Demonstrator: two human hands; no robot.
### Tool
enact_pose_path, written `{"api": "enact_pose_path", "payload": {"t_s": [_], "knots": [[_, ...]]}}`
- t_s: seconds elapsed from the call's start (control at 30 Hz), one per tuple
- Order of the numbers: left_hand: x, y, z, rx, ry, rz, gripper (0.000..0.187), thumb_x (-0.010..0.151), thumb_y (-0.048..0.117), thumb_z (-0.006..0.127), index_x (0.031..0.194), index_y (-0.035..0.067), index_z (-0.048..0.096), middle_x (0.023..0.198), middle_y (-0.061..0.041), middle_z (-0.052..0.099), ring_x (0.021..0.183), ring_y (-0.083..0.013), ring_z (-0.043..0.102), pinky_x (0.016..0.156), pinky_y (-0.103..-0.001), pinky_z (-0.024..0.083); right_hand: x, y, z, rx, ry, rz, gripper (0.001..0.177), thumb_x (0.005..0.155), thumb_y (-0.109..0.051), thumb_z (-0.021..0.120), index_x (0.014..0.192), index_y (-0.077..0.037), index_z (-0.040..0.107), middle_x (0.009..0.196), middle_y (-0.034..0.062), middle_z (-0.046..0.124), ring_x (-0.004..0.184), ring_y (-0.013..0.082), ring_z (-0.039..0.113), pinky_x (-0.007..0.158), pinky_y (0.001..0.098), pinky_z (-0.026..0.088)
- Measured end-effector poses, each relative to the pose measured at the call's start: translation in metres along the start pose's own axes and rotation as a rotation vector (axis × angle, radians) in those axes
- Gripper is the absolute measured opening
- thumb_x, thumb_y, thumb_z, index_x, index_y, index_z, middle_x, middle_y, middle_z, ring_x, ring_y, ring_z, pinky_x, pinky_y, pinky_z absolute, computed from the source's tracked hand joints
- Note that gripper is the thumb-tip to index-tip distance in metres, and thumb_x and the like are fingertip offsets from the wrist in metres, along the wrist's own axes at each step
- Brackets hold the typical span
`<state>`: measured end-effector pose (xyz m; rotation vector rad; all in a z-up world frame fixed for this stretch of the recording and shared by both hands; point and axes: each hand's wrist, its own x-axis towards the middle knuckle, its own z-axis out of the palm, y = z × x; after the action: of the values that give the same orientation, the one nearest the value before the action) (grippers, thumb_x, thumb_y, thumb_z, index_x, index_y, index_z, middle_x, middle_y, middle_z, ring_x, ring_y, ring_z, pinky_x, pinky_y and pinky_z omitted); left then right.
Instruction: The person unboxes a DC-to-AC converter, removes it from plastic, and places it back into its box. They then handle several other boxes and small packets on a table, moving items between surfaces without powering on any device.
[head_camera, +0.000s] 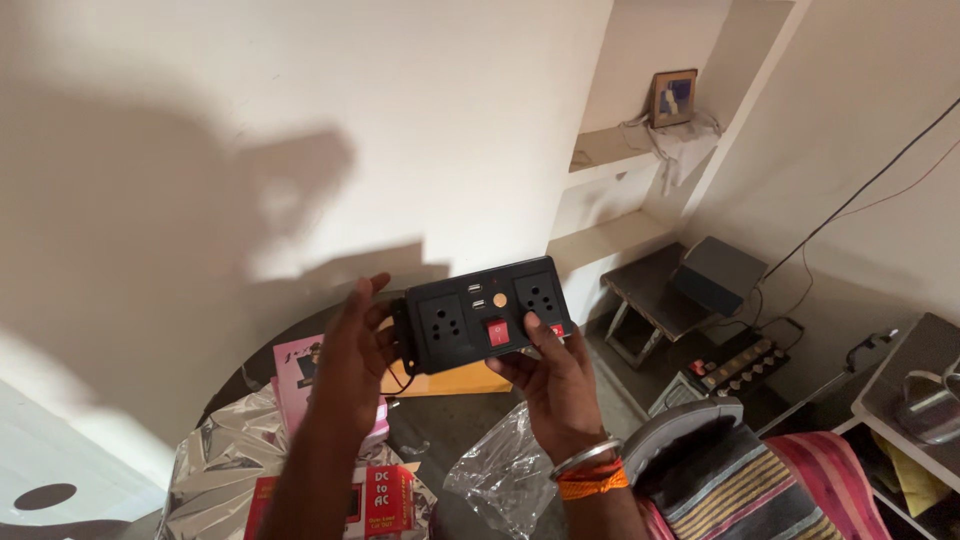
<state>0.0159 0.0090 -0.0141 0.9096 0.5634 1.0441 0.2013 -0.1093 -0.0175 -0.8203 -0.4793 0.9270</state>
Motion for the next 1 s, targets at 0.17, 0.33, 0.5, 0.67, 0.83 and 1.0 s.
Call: {"api": "enact_pose_path", "payload": {"t_s": [0.17, 0.33, 0.5, 0.67, 0.83, 1.0], "knots": [[-0.017, -0.016, 0.021, 0.196, 0.037, 0.02, 0.074, 0.087, 0.039, 0.065, 0.153, 0.015, 0.039, 0.131, -0.009, 0.067, 0.11, -0.0172, 0.069, 0.088, -0.038, 0.058, -0.001, 0.012, 0.006, 0.065, 0.027, -0.012, 0.038, 0.091, -0.023, 0.071, 0.12, -0.003, 0.058, 0.105, 0.0106, 0.072, 0.09, 0.0274, 0.074, 0.08, 0.0423, 0.065], [-0.024, -0.011, 0.031, 0.139, 0.11, 0.067, 0.073, 0.088, 0.028, 0.068, 0.153, 0.014, 0.04, 0.129, -0.01, 0.067, 0.106, -0.0183, 0.07, 0.08, -0.037, 0.062, 0.0, 0.015, 0.001, -0.051, -0.011, -0.021, 0.044, 0.088, -0.022, 0.075, 0.12, 0.0, 0.055, 0.109, 0.0135, 0.072, 0.097, 0.0255, 0.073, 0.087, 0.0426, 0.063], [-0.024, -0.006, 0.03, 0.136, 0.095, 0.117, 0.07, 0.09, 0.027, 0.067, 0.153, 0.011, 0.042, 0.129, -0.01, 0.068, 0.102, -0.0172, 0.071, 0.076, -0.035, 0.063, 0.005, 0.01, -0.011, -0.208, 0.001, 0.016, 0.051, 0.085, -0.026, 0.078, 0.123, 0.0, 0.055, 0.111, 0.0126, 0.071, 0.1, 0.0231, 0.071, 0.082, 0.041, 0.059], [-0.026, -0.005, 0.029, 0.16, 0.07, 0.127, 0.069, 0.092, 0.026, 0.065, 0.155, 0.012, 0.042, 0.126, -0.009, 0.069, 0.096, -0.0156, 0.072, 0.071, -0.035, 0.063, 0.003, 0.001, -0.021, -0.241, -0.07, 0.037, 0.058, 0.088, -0.035, 0.073, 0.13, 0.0, 0.057, 0.114, 0.0107, 0.073, 0.095, 0.0214, 0.069, 0.073, 0.0373, 0.056], [-0.027, -0.007, 0.025, 0.122, -0.153, 0.236, 0.074, 0.089, 0.009, 0.068, 0.157, 0.009, 0.04, 0.135, -0.007, 0.063, 0.116, -0.0145, 0.063, 0.095, -0.033, 0.053, 0.002, -0.011, -0.03, -0.263, -0.107, 0.098, 0.07, 0.092, -0.06, 0.05, 0.133, -0.005, 0.058, 0.112, 0.011, 0.073, 0.092, 0.0208, 0.071, 0.073, 0.0392, 0.059], [-0.022, -0.019, 0.024, 0.156, -0.218, 0.295, 0.078, 0.088, 0.001, 0.072, 0.158, 0.01, 0.04, 0.137, -0.006, 0.062, 0.123, -0.0141, 0.058, 0.108, -0.032, 0.045, -0.005, -0.02, -0.034, -0.108, -0.184, 0.103, 0.07, 0.099, -0.06, 0.046, 0.135, -0.001, 0.058, 0.118, 0.0144, 0.072, 0.1, 0.0237, 0.071, 0.083, 0.0403, 0.06]]}}
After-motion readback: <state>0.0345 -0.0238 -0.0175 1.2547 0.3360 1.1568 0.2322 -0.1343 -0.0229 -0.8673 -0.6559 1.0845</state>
